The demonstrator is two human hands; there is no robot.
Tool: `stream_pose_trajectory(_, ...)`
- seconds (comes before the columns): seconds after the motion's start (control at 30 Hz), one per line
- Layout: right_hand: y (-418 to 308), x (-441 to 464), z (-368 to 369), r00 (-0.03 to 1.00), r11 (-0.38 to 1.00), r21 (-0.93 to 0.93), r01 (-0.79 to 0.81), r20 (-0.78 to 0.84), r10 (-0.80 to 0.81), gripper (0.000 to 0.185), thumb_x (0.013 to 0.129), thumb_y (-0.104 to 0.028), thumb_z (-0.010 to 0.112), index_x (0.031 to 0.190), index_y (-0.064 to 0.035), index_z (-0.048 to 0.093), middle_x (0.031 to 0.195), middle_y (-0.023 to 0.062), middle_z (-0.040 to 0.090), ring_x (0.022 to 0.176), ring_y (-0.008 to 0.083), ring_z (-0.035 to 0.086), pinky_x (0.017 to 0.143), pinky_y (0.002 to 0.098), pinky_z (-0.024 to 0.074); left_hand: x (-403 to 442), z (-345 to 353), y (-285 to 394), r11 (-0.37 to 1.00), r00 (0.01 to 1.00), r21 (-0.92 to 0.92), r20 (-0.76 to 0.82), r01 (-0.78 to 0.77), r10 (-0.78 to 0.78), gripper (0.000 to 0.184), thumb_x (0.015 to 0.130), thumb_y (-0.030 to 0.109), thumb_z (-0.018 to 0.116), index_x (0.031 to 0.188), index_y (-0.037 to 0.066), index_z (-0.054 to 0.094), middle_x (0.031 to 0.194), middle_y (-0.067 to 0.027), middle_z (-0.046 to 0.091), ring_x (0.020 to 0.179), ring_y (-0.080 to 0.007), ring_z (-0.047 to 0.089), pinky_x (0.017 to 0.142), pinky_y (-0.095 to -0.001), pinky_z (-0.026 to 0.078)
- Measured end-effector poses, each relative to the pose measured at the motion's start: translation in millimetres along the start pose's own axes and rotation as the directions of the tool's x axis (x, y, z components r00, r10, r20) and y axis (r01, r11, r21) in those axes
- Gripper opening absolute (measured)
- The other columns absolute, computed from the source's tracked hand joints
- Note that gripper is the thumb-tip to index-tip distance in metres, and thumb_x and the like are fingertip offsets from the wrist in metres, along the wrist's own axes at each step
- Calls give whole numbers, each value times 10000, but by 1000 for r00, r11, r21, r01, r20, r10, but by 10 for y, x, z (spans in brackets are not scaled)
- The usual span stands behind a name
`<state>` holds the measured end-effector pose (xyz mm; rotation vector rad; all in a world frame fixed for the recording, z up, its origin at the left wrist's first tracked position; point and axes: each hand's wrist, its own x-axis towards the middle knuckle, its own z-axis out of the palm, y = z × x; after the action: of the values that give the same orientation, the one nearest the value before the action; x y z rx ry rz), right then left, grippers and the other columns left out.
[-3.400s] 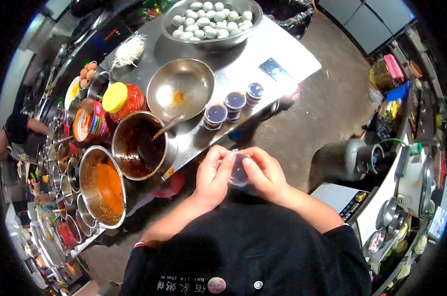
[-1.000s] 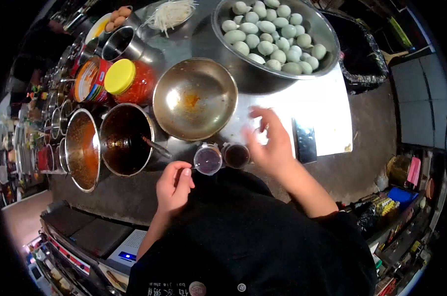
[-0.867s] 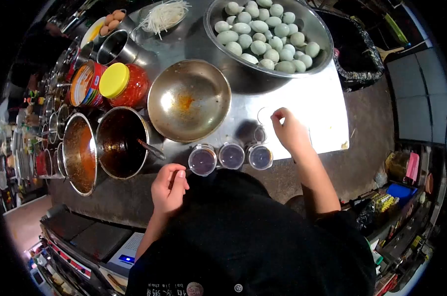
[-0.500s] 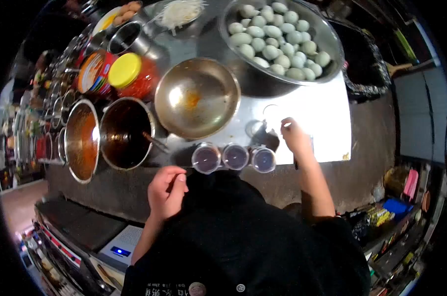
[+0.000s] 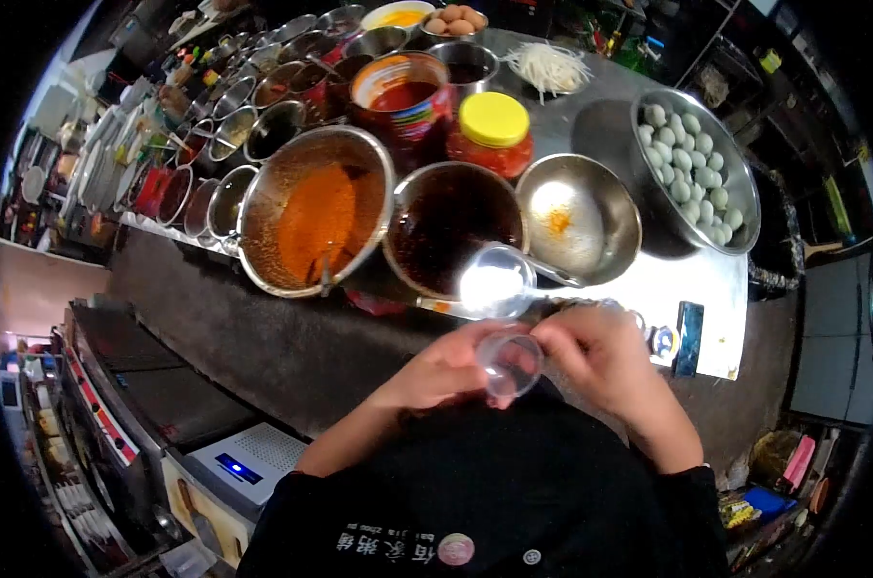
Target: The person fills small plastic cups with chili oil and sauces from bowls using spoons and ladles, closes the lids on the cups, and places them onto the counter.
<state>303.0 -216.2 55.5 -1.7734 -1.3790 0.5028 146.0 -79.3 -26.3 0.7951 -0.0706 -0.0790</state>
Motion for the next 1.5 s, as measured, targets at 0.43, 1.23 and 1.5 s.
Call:
stream_pose_trajectory(0.43, 399, 509, 584, 849, 465, -783, -413, -146, 508, 269, 746, -203, 643, 964, -45, 643, 832, 178, 627, 811, 324, 616, 728, 410, 484, -1975, -863, 790, 961, 957, -118, -180, -250, 227, 610, 827, 335, 614, 1269, 8, 350, 1116, -187, 510, 888, -208, 544, 756, -324, 457)
stream_pose_trajectory(1.23, -166, 605, 1392, 953, 963, -251, -95, -302, 15, 125, 789, -28, 618, 903, 19, 637, 851, 172, 638, 779, 317, 628, 695, 356, 505, -2205, -1208, 798, 969, 949, -192, -302, -156, 93, 679, 763, 331, 654, 1258, -26, 356, 1121, -206, 524, 999, -279, 557, 830, -364, 463)
stream_pose_trajectory(1.5, -228, 264, 1290, 850, 948, 105, -300, -421, 316, 135, 851, -61, 585, 915, 51, 626, 845, 135, 662, 765, 196, 666, 681, 282, 522, -1989, -1080, 941, 974, 970, -217, -244, -60, 5, 540, 775, 321, 666, 1204, 128, 402, 1044, -110, 490, 805, -206, 445, 685, -315, 366)
